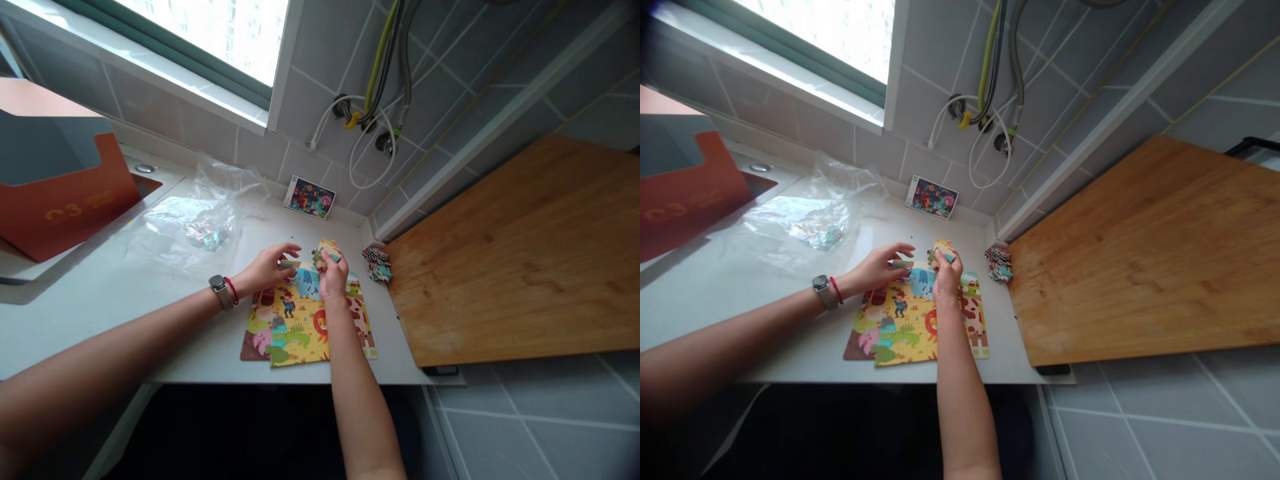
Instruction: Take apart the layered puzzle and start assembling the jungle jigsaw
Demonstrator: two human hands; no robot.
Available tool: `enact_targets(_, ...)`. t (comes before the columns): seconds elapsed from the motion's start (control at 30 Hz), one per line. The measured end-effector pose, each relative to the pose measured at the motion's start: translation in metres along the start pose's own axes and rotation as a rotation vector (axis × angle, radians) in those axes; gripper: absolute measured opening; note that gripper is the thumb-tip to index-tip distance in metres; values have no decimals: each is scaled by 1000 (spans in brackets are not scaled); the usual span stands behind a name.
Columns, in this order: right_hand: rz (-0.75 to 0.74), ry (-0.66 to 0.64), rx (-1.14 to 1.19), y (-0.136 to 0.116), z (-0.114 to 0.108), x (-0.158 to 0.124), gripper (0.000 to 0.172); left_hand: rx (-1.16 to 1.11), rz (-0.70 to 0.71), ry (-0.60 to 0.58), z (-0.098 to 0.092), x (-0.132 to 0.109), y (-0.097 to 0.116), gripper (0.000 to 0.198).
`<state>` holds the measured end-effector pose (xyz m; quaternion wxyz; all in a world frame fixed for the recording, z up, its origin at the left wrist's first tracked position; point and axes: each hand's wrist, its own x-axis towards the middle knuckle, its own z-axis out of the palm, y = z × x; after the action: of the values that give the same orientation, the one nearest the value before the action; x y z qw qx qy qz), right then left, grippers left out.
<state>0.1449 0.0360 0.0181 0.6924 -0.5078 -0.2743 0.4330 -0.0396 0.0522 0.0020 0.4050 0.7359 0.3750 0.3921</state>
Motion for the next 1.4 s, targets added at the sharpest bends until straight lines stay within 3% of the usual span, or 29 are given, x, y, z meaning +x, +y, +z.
enact_targets(0.27,20,40,107,-1,0,3,33,-124,-163,-44,7,10,2,36)
enact_targets(0.4,49,47,186,0,-1,7,31,90,-97,12,20,22,5,27)
enact_targets(0.6,24,80,154,1,-4,11,26,465,76,-118,34,29,3,22)
enact_targets(0.83,18,132,159,-4,-4,9,33,553,131,-158,34,23,7,13)
enact_targets(1.0,-154,213,84,-20,-5,15,38,594,153,-139,35,13,14,12)
enact_targets(1.07,-229,195,58,-32,-10,19,41,606,161,-131,36,9,14,11)
enact_targets(1.23,-301,-28,-67,-59,-34,33,39,583,155,-123,37,8,9,12)
enact_targets(1.4,-267,-3,-114,-49,-62,50,39,568,146,-177,30,10,8,12)
